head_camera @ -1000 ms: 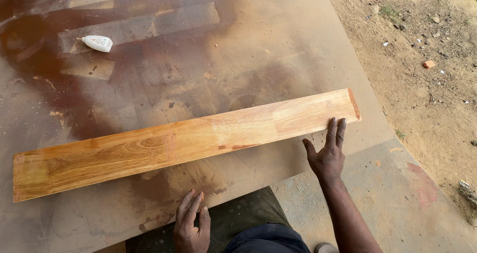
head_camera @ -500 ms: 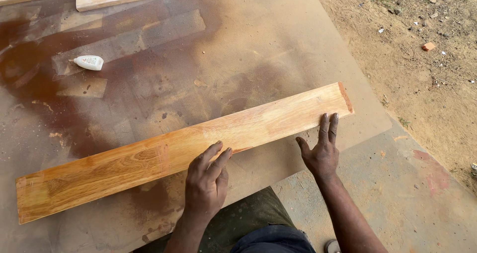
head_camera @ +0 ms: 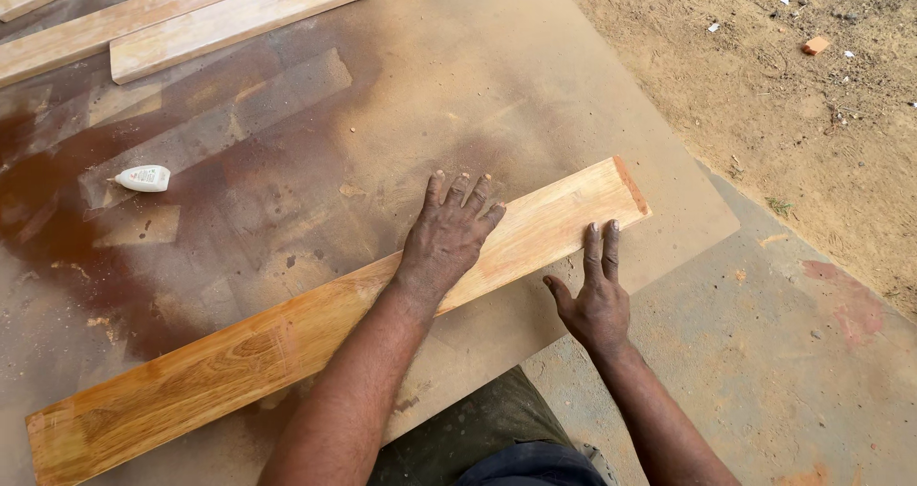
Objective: The person works on a long wooden board with small end blocks on a work table, rubbing a substance into the wood surface and edges by hand, fitting a small wooden block at one end, and repeatedly flipping and repositioning the board to treat its other side and edges. A glue bottle sits on the table nearby.
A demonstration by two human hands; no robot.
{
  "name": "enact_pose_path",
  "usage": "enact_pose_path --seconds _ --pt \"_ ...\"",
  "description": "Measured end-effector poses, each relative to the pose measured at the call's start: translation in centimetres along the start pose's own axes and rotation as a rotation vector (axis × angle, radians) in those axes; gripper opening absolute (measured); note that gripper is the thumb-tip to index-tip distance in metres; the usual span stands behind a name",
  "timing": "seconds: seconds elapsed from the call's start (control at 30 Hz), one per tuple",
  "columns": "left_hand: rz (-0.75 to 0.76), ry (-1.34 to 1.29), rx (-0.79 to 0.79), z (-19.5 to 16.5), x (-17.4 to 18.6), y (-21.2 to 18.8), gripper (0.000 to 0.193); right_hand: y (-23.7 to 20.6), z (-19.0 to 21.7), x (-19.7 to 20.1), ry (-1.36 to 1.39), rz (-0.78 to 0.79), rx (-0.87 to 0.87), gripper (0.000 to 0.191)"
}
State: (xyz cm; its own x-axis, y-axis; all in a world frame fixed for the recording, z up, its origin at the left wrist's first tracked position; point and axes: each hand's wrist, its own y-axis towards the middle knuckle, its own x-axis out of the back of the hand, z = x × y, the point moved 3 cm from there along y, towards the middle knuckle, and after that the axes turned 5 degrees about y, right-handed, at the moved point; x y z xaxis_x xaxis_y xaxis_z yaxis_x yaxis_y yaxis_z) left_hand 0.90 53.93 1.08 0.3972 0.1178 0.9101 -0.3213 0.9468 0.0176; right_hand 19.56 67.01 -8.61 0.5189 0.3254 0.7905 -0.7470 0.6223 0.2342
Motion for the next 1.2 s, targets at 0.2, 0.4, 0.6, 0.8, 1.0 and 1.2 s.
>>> enact_pose_path --seconds 0.2,0.4,0.6,0.8,1.0,1.2 --pt "0.187 0.149 -0.106 1.2 1.0 -0.3 0.026 -0.4 -0.3 -0.1 0.017 0.034 -0.026 0.118" --pt "-0.208 -0.063 -0.019 0.1 1.6 0.5 0.032 -0.3 -0.3 -0.2 0.029 -0.023 0.048 0.120" --pt "0.300 0.111 -0.108 1.3 0.5 -0.2 0.030 -0.4 -1.0 -0.6 0.034 0.062 -0.016 0.119" --pt "-0.166 -0.025 -0.009 0.1 0.7 0.5 0.035 -0.4 -1.3 -1.0 0.045 0.010 0.034 0.118" --pt "0.225 0.160 -0.093 1.2 0.2 -0.5 0.031 -0.5 -1.4 -1.2 0.017 0.048 0.002 0.118" --pt "-0.093 0.007 -0.012 0.0 0.9 0.6 0.034 -0.4 -1.5 -1.2 0.040 0.024 0.013 0.118"
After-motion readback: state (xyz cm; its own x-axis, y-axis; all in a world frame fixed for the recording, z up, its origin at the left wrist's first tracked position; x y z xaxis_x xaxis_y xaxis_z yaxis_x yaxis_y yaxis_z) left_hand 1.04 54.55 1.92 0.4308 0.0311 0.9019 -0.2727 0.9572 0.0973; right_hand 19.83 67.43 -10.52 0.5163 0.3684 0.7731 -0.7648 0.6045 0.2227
